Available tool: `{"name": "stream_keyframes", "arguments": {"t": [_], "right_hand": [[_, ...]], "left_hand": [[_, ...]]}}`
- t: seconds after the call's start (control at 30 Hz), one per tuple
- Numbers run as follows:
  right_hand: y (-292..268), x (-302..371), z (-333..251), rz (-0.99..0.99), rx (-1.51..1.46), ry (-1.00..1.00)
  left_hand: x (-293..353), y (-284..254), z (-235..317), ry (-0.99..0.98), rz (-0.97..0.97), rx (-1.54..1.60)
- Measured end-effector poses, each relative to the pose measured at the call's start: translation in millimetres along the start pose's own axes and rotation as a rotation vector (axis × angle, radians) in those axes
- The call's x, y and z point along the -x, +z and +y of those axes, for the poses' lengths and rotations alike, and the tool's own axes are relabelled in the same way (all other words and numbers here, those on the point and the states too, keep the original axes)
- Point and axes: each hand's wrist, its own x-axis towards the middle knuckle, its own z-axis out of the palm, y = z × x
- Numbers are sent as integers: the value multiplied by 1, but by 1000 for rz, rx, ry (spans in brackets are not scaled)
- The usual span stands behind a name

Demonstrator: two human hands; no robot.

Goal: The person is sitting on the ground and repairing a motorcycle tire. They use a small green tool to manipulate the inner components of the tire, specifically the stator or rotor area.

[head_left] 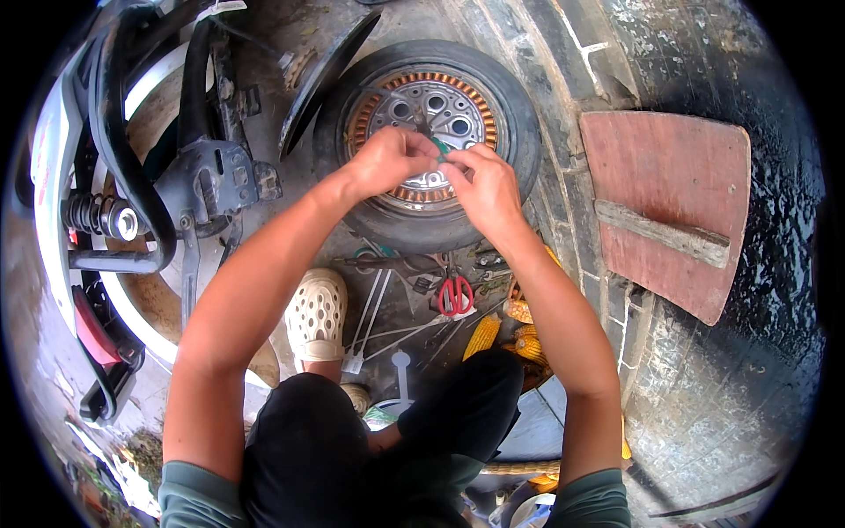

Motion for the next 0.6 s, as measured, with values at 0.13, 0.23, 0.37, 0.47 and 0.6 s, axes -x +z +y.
{"name": "stream_keyframes", "arguments": {"t": [0.13, 0.23, 0.37, 0.47, 0.6], "right_hand": [[4, -3, 2, 23, -3, 26], [2, -4, 1, 25, -50, 39], [1, -2, 3, 2, -162, 75], [0, -2, 10, -35, -240, 126], [-1, 1, 9, -71, -240, 182]], "left_hand": [[1, 9, -10, 62, 78, -12], [7, 19, -8, 130, 185, -145], [10, 20, -6, 188, 227, -296], [11, 21, -10, 320, 228, -370], [13, 22, -11, 387, 241, -433]]}}
